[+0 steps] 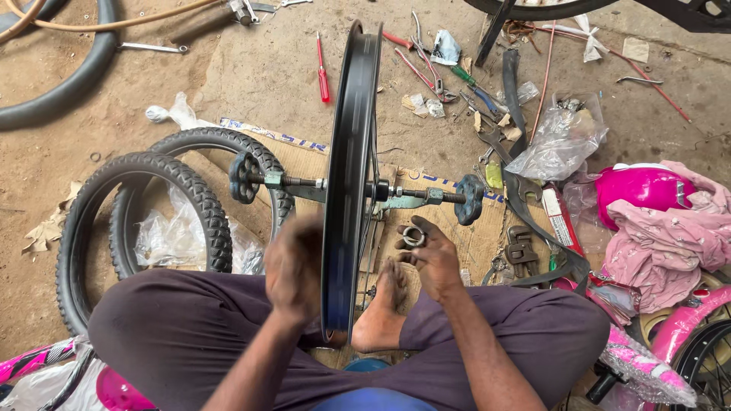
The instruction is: The person works on a bicycle wheel by placing it on a stand and rotating it while using their hands to tighten or loosen components on the rim and hub.
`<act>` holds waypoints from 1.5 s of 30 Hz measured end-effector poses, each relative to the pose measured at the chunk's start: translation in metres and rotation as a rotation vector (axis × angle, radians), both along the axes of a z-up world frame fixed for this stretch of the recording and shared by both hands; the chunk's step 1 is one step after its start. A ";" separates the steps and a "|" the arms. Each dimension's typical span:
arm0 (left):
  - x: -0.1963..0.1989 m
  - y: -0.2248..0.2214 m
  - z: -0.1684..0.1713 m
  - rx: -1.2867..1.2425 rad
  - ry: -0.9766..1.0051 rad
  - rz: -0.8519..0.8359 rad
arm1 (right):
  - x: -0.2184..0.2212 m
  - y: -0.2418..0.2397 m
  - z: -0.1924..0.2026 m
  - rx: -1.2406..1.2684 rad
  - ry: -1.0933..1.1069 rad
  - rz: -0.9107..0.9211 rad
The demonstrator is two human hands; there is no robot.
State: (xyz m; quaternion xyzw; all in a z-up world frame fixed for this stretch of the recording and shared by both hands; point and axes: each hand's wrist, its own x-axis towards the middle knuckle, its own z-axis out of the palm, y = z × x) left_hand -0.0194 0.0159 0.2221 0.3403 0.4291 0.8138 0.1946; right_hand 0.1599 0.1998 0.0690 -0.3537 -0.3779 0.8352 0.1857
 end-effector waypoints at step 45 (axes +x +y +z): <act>-0.111 0.063 -0.283 -1.131 0.195 -0.180 | -0.017 -0.005 -0.040 0.353 -0.377 0.325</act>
